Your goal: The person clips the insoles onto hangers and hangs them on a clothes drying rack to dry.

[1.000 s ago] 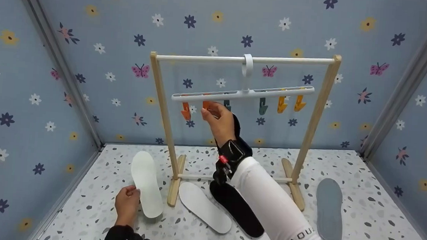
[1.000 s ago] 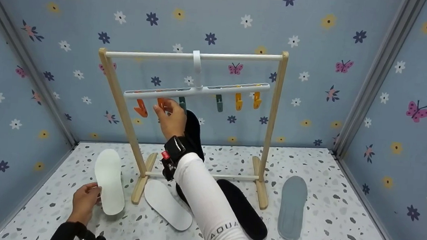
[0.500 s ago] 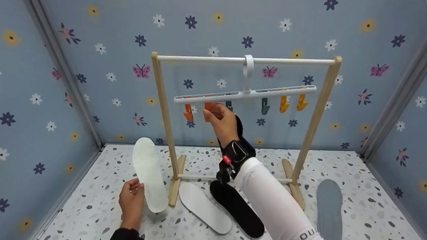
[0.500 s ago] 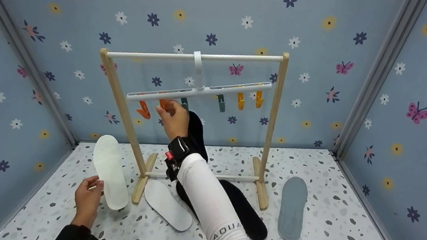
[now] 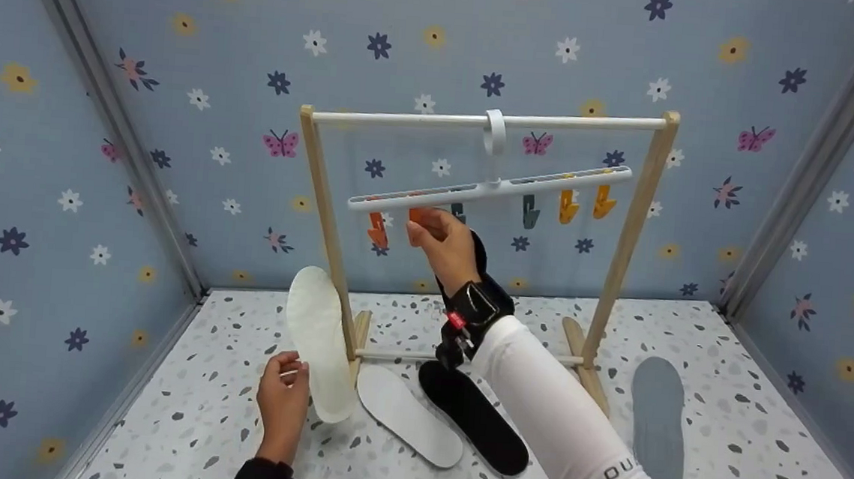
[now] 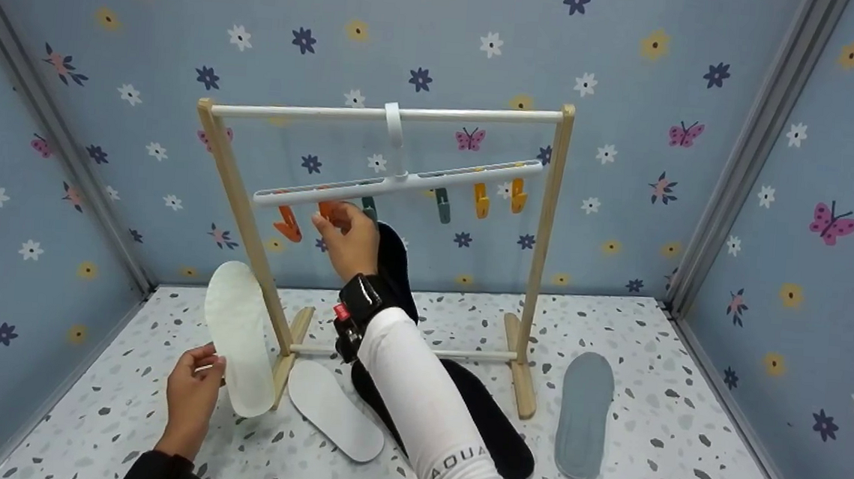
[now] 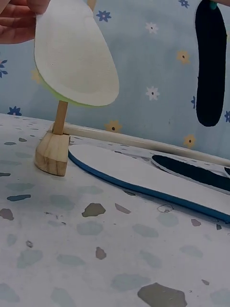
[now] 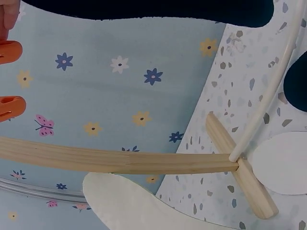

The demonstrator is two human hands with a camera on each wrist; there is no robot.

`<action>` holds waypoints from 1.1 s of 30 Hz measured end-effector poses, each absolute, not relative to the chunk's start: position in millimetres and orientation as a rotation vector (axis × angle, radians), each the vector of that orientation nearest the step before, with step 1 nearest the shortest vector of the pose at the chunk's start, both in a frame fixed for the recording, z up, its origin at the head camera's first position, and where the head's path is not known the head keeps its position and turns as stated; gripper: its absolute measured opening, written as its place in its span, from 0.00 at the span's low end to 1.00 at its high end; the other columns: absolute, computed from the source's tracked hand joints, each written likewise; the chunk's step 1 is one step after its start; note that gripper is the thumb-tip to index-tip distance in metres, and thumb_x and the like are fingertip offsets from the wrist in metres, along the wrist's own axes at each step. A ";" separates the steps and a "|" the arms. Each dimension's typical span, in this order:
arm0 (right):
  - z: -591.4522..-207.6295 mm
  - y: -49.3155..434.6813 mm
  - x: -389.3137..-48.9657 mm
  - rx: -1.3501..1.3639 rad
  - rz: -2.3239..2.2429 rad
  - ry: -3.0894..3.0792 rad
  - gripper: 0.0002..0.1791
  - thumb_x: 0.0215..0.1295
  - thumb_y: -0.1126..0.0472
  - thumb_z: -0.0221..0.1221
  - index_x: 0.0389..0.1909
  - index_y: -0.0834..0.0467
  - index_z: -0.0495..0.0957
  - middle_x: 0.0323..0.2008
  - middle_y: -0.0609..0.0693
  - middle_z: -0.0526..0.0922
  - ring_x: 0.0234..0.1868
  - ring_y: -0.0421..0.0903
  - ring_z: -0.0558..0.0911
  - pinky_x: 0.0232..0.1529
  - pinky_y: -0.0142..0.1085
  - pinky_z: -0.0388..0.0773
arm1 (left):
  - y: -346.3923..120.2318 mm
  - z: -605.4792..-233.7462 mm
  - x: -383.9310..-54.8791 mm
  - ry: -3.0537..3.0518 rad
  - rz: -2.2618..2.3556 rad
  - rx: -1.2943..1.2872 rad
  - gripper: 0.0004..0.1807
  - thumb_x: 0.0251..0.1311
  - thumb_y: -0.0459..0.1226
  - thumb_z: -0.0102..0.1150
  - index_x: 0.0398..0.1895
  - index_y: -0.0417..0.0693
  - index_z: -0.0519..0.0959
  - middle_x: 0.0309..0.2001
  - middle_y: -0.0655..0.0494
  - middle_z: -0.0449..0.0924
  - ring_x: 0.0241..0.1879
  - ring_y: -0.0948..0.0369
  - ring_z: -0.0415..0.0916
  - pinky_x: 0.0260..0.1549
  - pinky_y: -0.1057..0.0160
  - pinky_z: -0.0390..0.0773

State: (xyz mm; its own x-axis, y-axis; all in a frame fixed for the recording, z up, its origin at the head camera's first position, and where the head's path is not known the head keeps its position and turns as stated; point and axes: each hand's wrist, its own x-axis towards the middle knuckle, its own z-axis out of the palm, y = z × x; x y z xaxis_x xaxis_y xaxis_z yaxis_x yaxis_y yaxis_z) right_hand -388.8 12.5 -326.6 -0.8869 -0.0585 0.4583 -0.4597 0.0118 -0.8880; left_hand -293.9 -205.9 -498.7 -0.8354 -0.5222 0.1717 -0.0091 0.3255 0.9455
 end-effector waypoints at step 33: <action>-331.8 21.0 -391.2 0.522 1.946 -2.051 0.17 0.64 0.62 0.59 0.52 0.66 0.75 0.45 0.59 0.81 0.45 0.49 0.79 0.47 0.37 0.75 | -176.7 -498.8 -288.4 -2.137 -1.581 0.416 0.11 0.65 0.32 0.50 0.50 0.40 0.71 0.46 0.45 0.74 0.43 0.54 0.72 0.41 0.60 0.72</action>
State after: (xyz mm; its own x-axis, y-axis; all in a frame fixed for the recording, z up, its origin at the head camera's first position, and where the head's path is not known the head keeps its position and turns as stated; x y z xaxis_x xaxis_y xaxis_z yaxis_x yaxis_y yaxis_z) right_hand -391.2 21.0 -331.8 -0.8998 -0.0763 0.4296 -0.4330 0.0354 -0.9007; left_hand -288.4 -176.7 -498.8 -0.8548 -0.4892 0.1734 0.0227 0.2986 0.9541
